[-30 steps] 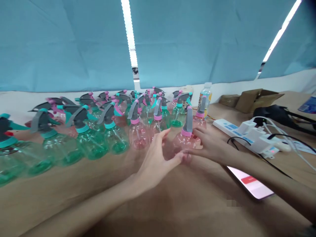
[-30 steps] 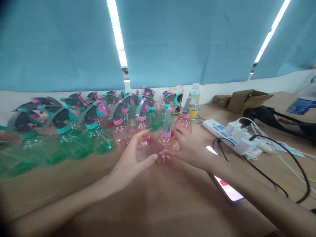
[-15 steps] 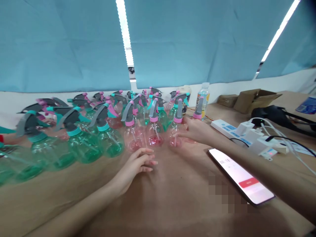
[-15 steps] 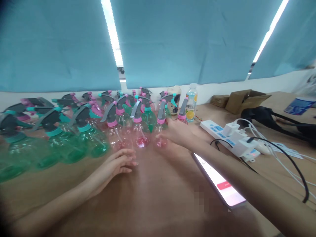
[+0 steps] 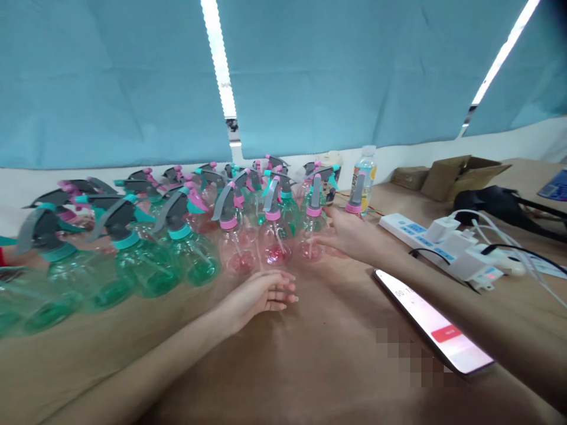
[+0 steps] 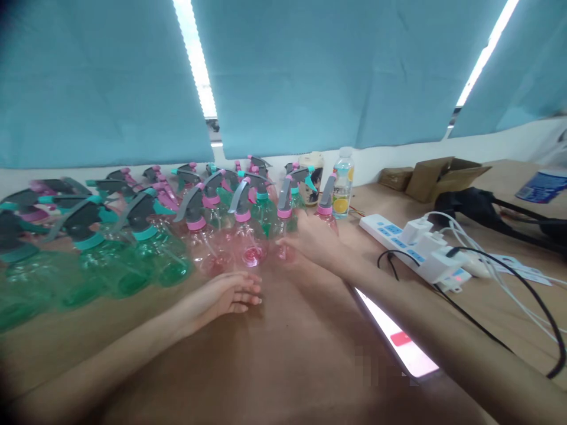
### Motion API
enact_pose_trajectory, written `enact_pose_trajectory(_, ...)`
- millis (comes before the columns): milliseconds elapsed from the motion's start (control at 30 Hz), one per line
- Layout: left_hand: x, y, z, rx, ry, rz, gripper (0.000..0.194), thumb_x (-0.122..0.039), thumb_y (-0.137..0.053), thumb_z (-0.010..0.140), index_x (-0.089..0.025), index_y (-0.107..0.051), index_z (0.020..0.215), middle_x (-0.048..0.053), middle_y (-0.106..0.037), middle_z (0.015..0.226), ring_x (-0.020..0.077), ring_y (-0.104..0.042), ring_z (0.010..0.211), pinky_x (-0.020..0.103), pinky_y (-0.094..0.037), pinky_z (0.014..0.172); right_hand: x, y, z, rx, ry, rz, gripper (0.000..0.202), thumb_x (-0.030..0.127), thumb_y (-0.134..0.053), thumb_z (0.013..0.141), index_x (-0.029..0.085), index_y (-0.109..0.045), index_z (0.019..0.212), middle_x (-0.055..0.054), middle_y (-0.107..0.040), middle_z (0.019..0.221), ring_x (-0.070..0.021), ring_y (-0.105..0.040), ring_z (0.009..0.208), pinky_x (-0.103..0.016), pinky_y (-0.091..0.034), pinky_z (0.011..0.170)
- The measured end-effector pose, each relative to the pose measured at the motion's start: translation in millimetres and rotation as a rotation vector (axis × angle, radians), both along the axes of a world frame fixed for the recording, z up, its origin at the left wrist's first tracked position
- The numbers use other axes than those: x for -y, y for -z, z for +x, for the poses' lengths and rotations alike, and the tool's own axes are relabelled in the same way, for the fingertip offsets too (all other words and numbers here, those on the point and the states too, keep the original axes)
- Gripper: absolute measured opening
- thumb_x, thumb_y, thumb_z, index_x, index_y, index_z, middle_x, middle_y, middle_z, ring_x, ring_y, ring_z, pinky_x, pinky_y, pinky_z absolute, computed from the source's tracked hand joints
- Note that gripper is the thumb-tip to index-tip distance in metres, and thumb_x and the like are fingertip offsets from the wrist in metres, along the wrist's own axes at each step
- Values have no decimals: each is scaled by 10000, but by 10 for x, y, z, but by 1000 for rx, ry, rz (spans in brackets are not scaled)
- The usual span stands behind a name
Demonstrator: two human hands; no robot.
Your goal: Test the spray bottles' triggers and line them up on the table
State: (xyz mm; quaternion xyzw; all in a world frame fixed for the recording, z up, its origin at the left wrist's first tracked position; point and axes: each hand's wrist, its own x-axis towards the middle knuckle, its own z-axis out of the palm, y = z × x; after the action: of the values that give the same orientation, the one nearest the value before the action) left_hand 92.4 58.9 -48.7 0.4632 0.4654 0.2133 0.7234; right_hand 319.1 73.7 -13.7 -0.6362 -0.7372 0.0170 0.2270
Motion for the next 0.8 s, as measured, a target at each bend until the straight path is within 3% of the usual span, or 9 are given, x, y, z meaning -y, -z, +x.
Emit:
enact_pose_trajectory(133, -37, -9, 111, 2, 59, -23, 120, -257, -584, 816, -163, -636, 869, 37, -681, 838, 136, -666, 739, 221, -473, 641, 261, -45, 141, -87, -46, 37, 432, 415, -580, 826, 201, -540, 1199, -86, -693, 1044, -267, -660, 903, -362, -511, 703)
enact_pose_trajectory(233, -36, -28, 194, 7, 86, -26, 120, -258, -589, 814, -161, -643, 858, 29, -680, 821, 131, -666, 727, 211, -471, 622, 411, -66, 326, -187, -6, 67, 251, 421, -567, 836, 224, -663, 959, -53, -720, 873, -238, -672, 738, -350, -502, 641)
enact_pose_trajectory(300, -16, -53, 248, 5, 94, -28, 116, -257, -594, 813, -161, -642, 856, 24, -675, 818, 128, -666, 727, 208, -471, 619, 429, -49, 464, -244, 68, 101, 243, 451, -578, 824, 228, -673, 833, -50, -716, 820, -232, -659, 681, -352, -491, 615)
enact_pose_trajectory(400, 33, -89, 317, -8, 94, -30, 101, -241, -615, 800, -163, -632, 863, 17, -667, 835, 123, -665, 742, 206, -471, 633, 326, 32, 631, -292, 157, 141, 299, 489, -582, 812, 204, -652, 870, -89, -709, 903, -271, -658, 789, -395, -487, 682)
enact_pose_trajectory(533, 86, -98, 368, -25, 88, -37, 105, -224, -612, 793, -167, -614, 881, 17, -657, 852, 124, -660, 747, 208, -463, 626, 71, 143, 693, -363, 161, 141, 422, 533, -602, 787, 195, -618, 1038, -108, -679, 1068, -288, -627, 961, -410, -468, 784)
enact_pose_trajectory(800, 121, -123, 391, -43, 103, -32, 166, -240, -608, 785, -149, -599, 923, 22, -636, 864, 125, -654, 751, 208, -450, 620, -191, 174, 625, -455, 165, 127, 377, 539, -602, 766, 175, -654, 851, -78, -700, 805, -259, -645, 748, -363, -450, 655)
